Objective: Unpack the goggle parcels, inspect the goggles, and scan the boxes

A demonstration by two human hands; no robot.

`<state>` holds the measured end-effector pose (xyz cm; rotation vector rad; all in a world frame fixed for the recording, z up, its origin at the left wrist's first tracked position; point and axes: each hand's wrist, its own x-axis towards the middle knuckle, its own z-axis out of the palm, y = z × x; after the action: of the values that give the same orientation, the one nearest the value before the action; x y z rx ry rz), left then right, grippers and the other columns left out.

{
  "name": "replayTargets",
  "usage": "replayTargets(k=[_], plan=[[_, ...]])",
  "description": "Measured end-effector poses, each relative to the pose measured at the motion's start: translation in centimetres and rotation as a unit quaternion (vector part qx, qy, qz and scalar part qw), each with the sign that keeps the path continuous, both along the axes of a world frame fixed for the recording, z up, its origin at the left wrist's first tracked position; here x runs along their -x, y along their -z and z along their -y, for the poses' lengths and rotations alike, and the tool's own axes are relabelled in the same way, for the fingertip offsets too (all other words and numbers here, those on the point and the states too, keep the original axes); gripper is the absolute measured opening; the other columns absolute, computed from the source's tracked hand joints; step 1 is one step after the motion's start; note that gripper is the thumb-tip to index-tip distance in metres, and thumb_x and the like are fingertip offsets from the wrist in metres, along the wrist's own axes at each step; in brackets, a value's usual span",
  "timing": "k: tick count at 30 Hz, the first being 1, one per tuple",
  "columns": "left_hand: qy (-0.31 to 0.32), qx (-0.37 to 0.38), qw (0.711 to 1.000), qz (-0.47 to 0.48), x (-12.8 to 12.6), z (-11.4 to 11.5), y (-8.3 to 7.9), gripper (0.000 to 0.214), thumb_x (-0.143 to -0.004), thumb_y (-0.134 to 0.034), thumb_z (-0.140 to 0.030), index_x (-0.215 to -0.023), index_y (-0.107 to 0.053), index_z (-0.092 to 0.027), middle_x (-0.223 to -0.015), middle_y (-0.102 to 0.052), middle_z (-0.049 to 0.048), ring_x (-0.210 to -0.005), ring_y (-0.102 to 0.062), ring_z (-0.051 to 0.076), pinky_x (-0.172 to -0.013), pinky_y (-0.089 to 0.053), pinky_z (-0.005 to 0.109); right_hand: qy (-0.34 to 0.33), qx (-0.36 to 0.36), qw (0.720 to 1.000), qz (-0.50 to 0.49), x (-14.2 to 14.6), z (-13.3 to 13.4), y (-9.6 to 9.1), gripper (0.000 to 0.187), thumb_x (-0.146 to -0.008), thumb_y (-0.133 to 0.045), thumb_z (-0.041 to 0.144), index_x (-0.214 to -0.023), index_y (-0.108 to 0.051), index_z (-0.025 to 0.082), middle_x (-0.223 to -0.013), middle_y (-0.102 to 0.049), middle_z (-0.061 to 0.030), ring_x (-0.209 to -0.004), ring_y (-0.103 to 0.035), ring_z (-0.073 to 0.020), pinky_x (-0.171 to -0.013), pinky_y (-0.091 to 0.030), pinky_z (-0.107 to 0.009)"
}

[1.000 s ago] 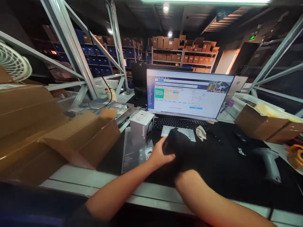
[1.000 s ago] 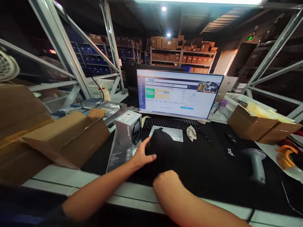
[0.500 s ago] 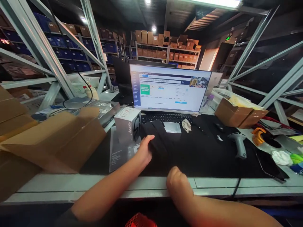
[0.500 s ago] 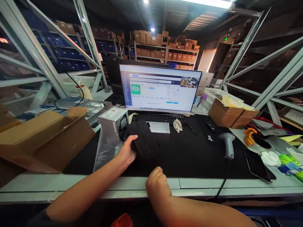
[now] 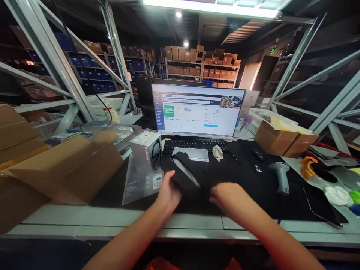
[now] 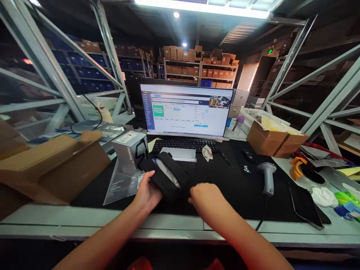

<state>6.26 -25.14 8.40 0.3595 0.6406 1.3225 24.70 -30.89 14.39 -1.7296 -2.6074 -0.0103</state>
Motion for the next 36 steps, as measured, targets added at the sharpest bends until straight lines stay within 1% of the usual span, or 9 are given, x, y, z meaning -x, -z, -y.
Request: replayTargets(k=[5, 9, 13, 17, 21, 25, 29, 32, 36], plan=[[-0.009, -0.029, 0.999, -0.019, -0.5, 1.5, 1.3, 0.026, -0.074, -0.065, -0.036, -0.091, -0.071, -0.018, -0.093, -0.078, 0.0078, -0.108, -0.071, 0.030, -0.103, -0.054, 0.044, -0.178, 0.069, 0.947, -0.259, 0.3, -3.0, -2.7, 0.039, -0.095, -0.045, 0.007, -0.124, -0.069, 0.017, -0.120, -0.072, -0.0089, -0.108, -0.067, -0.0171, -0.095, -0.049, -0.027], [0.019, -0.041, 0.999, -0.020, 0.0, 2.9, 2.1, 0.021, -0.063, -0.070, -0.025, -0.082, -0.069, -0.018, -0.089, -0.077, 0.0065, -0.108, -0.070, 0.030, -0.108, -0.050, 0.045, -0.141, 0.058, 0.963, -0.224, 2.9, -7.4, -0.7, 0.043, -0.094, -0.061, 0.025, -0.135, -0.059, 0.012, -0.130, -0.062, -0.0161, -0.118, -0.061, -0.0234, -0.102, -0.046, -0.034], [0.084, -0.012, 0.996, 0.008, 0.2, 4.2, 3.6, 0.027, -0.058, -0.067, -0.016, -0.085, -0.069, -0.012, -0.086, -0.076, 0.0082, -0.106, -0.070, 0.029, -0.112, -0.047, 0.045, -0.112, 0.053, 0.986, -0.111, 4.7, -9.6, 0.8, 0.068, -0.071, -0.087, 0.038, -0.126, -0.059, 0.011, -0.126, -0.060, -0.0178, -0.114, -0.059, -0.0289, -0.094, -0.047, -0.037], [0.099, 0.067, 0.992, 0.028, -0.6, 4.9, 4.6, 0.019, -0.066, -0.065, -0.011, -0.085, -0.066, -0.011, -0.093, -0.075, 0.0110, -0.108, -0.070, 0.027, -0.108, -0.050, 0.040, -0.129, 0.073, 0.985, -0.093, 5.0, -9.9, 1.2, 0.037, -0.065, -0.082, 0.018, -0.100, -0.068, 0.014, -0.103, -0.067, -0.0108, -0.096, -0.062, -0.0266, -0.079, -0.044, -0.034], [0.090, 0.121, 0.989, 0.003, -0.9, 4.5, 4.9, 0.016, -0.072, -0.064, -0.005, -0.088, -0.065, -0.009, -0.096, -0.074, 0.0120, -0.099, -0.072, 0.023, -0.098, -0.056, 0.033, -0.149, 0.157, 0.959, -0.181, 3.0, -10.9, 0.9, 0.009, -0.066, -0.070, 0.021, -0.074, -0.066, 0.017, -0.066, -0.058, 0.0033, -0.068, -0.055, -0.0147, -0.063, -0.037, -0.025], [0.102, 0.153, 0.983, -0.027, -0.7, 3.4, 4.9, 0.013, -0.072, -0.068, -0.003, -0.084, -0.064, -0.007, -0.088, -0.072, 0.0130, -0.081, -0.073, 0.020, -0.087, -0.058, 0.029, -0.136, 0.258, 0.899, -0.326, 0.2, -12.5, 0.5, 0.023, -0.072, -0.054, 0.021, -0.089, -0.068, 0.015, -0.070, -0.062, 0.0025, -0.066, -0.054, -0.0129, -0.058, -0.038, -0.022], [0.183, 0.139, 0.971, -0.069, -0.3, 2.7, 4.4, 0.022, -0.081, -0.074, -0.025, -0.090, -0.067, -0.007, -0.093, -0.075, 0.0178, -0.086, -0.075, 0.022, -0.089, -0.055, 0.029, -0.108, 0.326, 0.767, -0.543, -1.8, -13.5, 0.3, 0.033, -0.076, -0.068, 0.036, -0.102, -0.071, 0.017, -0.092, -0.071, -0.0020, -0.084, -0.062, -0.0174, -0.077, -0.048, -0.028], [0.313, 0.121, 0.926, -0.175, 0.5, 3.0, 3.2, 0.053, -0.082, -0.068, -0.059, -0.090, -0.071, -0.006, -0.087, -0.076, 0.0215, -0.074, -0.075, 0.025, -0.069, -0.056, 0.030, -0.062, 0.278, 0.715, -0.639, -3.1, -13.9, -0.1, 0.040, -0.072, -0.080, 0.052, -0.090, -0.070, 0.018, -0.081, -0.068, -0.0004, -0.077, -0.061, -0.0155, -0.078, -0.049, -0.029], [0.378, -0.009, 0.874, -0.304, 2.5, 3.6, 0.4, 0.044, -0.081, -0.071, -0.055, -0.082, -0.073, -0.012, -0.073, -0.075, 0.0119, -0.052, -0.068, 0.017, -0.049, -0.044, 0.022, 0.000, 0.183, 0.633, -0.752, -4.8, -14.0, -1.2, 0.049, -0.065, -0.086, 0.057, -0.087, -0.065, 0.020, -0.074, -0.061, 0.0016, -0.063, -0.054, -0.0123, -0.060, -0.045, -0.024]])
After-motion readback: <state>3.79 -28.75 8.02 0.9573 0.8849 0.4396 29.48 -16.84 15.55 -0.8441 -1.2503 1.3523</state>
